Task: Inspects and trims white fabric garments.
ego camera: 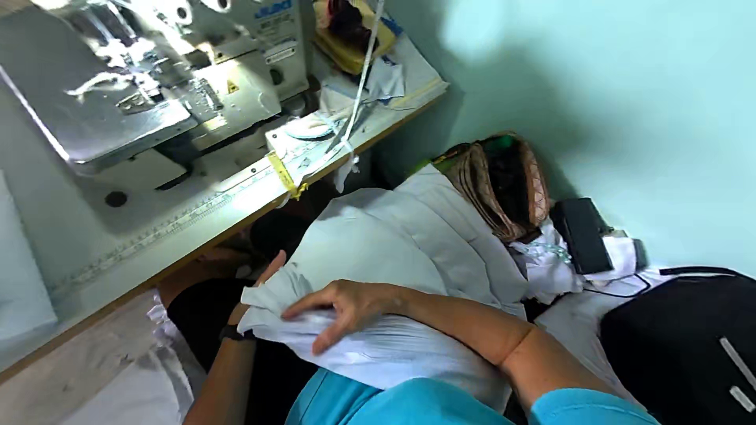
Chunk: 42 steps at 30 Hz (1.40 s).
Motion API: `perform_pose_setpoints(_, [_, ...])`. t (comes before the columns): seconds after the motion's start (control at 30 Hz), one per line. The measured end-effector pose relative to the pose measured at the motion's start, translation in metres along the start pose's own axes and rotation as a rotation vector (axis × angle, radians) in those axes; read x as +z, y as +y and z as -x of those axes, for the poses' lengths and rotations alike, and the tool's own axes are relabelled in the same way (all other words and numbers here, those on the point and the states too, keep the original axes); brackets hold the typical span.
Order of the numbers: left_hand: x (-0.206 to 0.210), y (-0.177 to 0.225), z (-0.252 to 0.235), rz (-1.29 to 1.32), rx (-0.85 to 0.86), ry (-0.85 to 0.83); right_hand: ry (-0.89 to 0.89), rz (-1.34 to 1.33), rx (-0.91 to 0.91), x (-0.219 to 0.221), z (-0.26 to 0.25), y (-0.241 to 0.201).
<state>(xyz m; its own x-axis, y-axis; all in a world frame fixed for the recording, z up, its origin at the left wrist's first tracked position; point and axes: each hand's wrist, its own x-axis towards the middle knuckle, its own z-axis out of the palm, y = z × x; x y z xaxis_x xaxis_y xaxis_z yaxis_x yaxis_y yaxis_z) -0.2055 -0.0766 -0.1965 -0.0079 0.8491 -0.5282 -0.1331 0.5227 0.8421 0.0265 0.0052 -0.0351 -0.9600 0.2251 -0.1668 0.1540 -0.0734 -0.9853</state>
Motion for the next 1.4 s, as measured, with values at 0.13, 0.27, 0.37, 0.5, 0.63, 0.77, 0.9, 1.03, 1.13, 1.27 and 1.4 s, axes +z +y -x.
perform_pose_setpoints(0.13, [0.045, 0.103, 0.005, -0.434, -0.175, -0.140, 0.575, 0.164, 0.320, -0.057, 0.026, 0.026])
perform_pose_setpoints(0.27, [0.056, 0.110, 0.020, -0.542, -0.242, -0.148, 0.952, 0.477, 0.813, -0.157, 0.073, 0.110])
perform_pose_setpoints(0.37, [0.068, 0.124, 0.052, -0.549, -0.138, -0.131, 0.792, 0.606, 1.043, -0.192, 0.071, 0.142])
perform_pose_setpoints(0.5, [0.082, 0.138, 0.115, -0.450, 0.018, -0.153, 0.479, 0.442, 1.039, -0.222, 0.036, 0.152])
perform_pose_setpoints(0.63, [0.084, 0.130, 0.125, -0.457, 0.102, -0.116, 0.476, 0.352, 1.084, -0.225, 0.018, 0.162])
perform_pose_setpoints(0.77, [0.086, 0.133, 0.121, -0.467, 0.056, -0.107, 0.406, 0.287, 1.103, -0.221, 0.012, 0.173])
perform_pose_setpoints(0.9, [0.086, 0.132, 0.116, -0.414, -0.009, -0.080, 0.424, 0.081, 1.004, -0.224, 0.024, 0.165])
perform_pose_setpoints(1.03, [0.081, 0.126, 0.114, -0.291, -0.014, -0.067, 0.446, -0.009, 0.924, -0.214, 0.029, 0.153])
perform_pose_setpoints(1.13, [0.065, 0.117, 0.119, -0.189, -0.093, -0.128, 0.619, 0.068, 0.833, -0.189, 0.033, 0.134])
perform_pose_setpoints(1.27, [0.057, 0.114, 0.122, -0.111, -0.264, -0.119, 1.117, 0.001, 0.698, -0.137, 0.081, 0.092])
perform_pose_setpoints(1.4, [0.063, 0.111, 0.109, -0.043, -0.052, -0.059, 1.532, 0.107, 0.587, -0.108, 0.133, 0.034])
